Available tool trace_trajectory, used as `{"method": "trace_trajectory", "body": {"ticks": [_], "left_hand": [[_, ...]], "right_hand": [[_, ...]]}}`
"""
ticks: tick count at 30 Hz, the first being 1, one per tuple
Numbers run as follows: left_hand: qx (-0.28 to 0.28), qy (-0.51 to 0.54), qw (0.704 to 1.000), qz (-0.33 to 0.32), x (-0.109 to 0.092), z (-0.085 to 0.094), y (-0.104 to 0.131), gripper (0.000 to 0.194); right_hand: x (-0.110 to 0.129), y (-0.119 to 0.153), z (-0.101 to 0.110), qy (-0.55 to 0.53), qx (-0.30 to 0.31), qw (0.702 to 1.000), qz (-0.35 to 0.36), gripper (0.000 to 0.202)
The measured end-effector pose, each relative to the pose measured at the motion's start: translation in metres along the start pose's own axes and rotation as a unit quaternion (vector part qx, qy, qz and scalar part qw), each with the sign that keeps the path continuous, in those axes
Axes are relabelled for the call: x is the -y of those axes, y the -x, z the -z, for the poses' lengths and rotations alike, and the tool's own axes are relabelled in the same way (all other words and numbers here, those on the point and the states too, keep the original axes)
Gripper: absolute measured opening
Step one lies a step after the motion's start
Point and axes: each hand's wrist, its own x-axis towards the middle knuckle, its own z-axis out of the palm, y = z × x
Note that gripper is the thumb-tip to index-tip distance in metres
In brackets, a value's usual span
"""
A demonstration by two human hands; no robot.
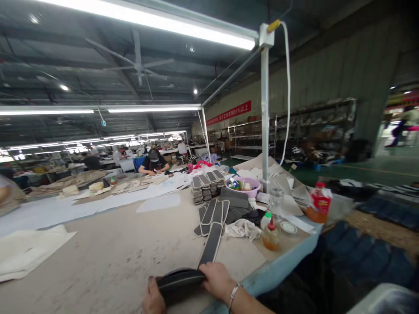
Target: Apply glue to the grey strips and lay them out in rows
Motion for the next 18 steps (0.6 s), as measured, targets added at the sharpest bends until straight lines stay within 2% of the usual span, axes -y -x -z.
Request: {"method": "trace_trajectory", "body": {"ticks": [5, 10, 13, 18], "left_hand": [[-0.014, 0.016, 1.000, -0.022, 0.015, -0.007, -0.011, 0.050], [-0.025, 0.061, 0.998, 0.014, 0.023, -0.016, -0.018, 0.049], [-0.006, 0.098, 0.995, 0.008, 0.018, -0.017, -0.015, 0.051], [-0.006, 0.039, 0.998, -0.044, -0.005, -0.013, 0.012, 0.051]], "right_hand": [[-0.004, -0.003, 0.004, -0.068, -0.010, 0.997, -0.047, 0.031], [-0.014, -0.006, 0.014, -0.180, -0.026, 0.979, -0.092, 0.032], [-0.015, -0.015, 0.021, -0.262, -0.036, 0.959, -0.099, 0.032], [-0.004, -0.040, 0.035, -0.391, -0.053, 0.914, -0.100, 0.031]]}}
